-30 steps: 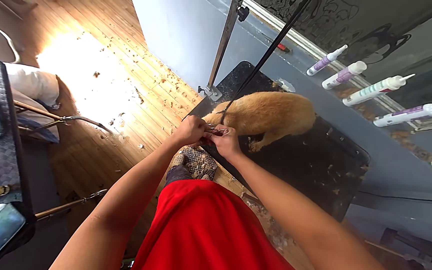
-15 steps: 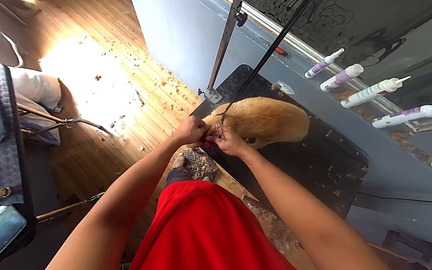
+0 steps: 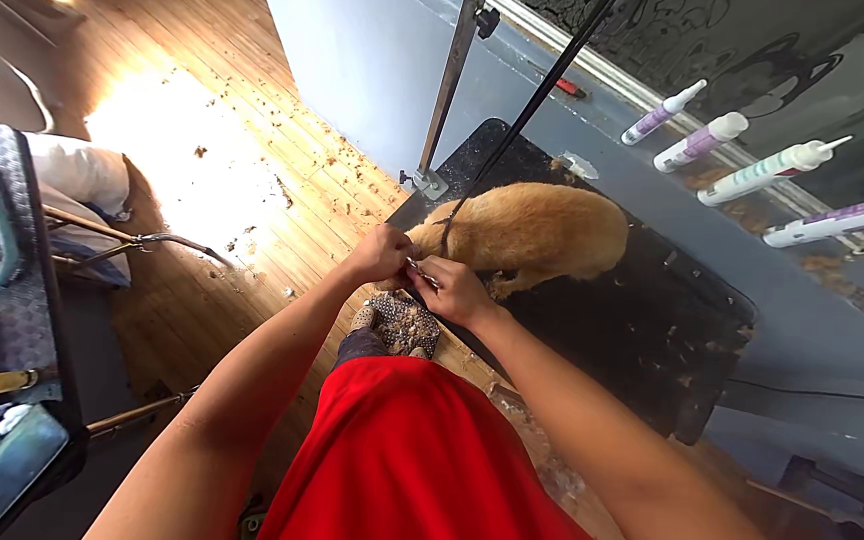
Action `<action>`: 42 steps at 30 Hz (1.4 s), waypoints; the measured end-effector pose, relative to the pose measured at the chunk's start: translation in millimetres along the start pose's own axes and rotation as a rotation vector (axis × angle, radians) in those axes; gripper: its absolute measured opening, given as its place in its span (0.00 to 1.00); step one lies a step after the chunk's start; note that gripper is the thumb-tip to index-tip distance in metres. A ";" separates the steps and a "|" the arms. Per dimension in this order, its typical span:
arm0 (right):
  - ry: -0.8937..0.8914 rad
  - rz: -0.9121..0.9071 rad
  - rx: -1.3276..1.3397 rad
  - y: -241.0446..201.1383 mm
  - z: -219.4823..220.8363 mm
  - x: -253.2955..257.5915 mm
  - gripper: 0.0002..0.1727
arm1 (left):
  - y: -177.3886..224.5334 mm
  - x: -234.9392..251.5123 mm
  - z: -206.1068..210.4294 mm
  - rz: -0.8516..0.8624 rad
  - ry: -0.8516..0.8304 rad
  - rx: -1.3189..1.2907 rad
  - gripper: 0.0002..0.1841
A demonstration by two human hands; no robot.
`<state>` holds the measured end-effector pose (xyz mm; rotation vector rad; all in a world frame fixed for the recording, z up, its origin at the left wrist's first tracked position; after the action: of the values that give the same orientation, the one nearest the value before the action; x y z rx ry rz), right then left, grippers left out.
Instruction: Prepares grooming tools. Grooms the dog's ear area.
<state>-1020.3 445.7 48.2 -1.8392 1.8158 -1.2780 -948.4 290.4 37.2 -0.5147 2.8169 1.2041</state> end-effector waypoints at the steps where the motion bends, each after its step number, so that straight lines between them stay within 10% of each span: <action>1: 0.018 -0.008 -0.023 0.3 3.5 -1.8 0.12 | 1.5 -0.7 0.5 0.002 -0.002 0.017 0.18; 7: 0.269 0.904 0.229 8.0 3.7 0.3 0.16 | -0.1 4.2 6.4 -0.044 0.028 0.091 0.20; 13: -0.145 0.087 -0.240 -11.0 13.6 -3.9 0.12 | 6.1 4.2 3.8 -0.030 -0.002 0.127 0.18; 18: 0.330 0.830 0.322 14.2 9.4 -7.8 0.17 | 9.2 15.8 7.0 0.011 -0.007 0.167 0.19; 22: 0.705 1.063 1.021 23.1 4.7 -15.1 0.18 | 5.1 15.7 -5.1 0.002 -0.010 0.139 0.20; 30: 0.007 0.043 -0.200 -1.2 13.0 -10.7 0.12 | 10.5 16.1 -0.4 -0.001 0.023 0.154 0.18; 37: 0.646 0.997 0.805 27.0 20.8 -11.3 0.16 | 7.9 20.1 0.0 -0.023 0.045 0.192 0.19; 42: 0.765 1.092 1.133 29.2 17.0 -13.4 0.16 | 1.8 16.9 -13.2 -0.057 0.030 0.144 0.18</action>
<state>-1025.6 445.7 12.2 0.2663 1.3370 -1.8807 -963.6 277.4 45.0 -0.6043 2.8639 0.9829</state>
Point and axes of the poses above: each hand's wrist, its own x-axis towards the middle knuckle, its own z-axis out of the palm, y = z × x, the point moved 4 cm from there along x, towards the middle knuckle, and after that the axes turned 10 degrees about x, right-handed, at the moved point
